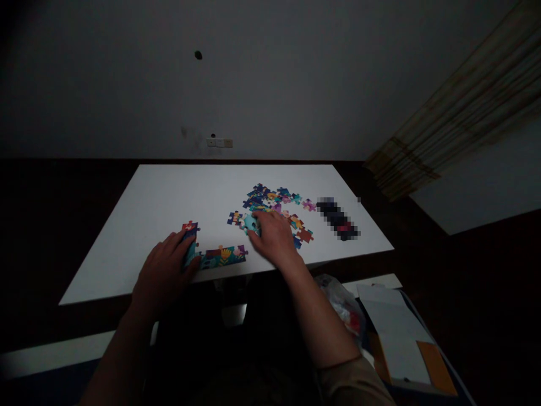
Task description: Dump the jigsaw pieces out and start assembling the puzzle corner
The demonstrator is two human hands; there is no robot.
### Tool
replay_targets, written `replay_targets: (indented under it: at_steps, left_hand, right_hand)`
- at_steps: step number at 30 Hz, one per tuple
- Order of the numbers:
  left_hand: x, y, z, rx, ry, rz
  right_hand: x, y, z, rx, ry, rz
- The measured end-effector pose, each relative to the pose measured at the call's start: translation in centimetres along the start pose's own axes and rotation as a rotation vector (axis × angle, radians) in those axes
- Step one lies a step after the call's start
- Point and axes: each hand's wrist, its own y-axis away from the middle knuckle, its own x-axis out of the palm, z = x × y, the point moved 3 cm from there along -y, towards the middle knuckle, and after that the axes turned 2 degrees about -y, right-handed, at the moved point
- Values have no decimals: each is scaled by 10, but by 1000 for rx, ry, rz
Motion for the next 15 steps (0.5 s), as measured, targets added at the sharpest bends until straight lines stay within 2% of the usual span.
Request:
replay_targets:
  at_steps: [4, 8, 12, 15]
  left_hand:
    - [0, 1, 0, 8, -37, -3]
    - [0, 2, 2, 14, -41, -18]
    - [0, 3, 3, 19, -54, -35]
    - [0, 3, 3, 27, -58, -48]
  right_hand:
    - [19, -36, 8, -38, -2, 52]
    - [32, -83, 8, -118, 67, 186]
    - [22, -116, -19, -61, 133, 251]
    - [13, -123, -44, -104, 102, 314]
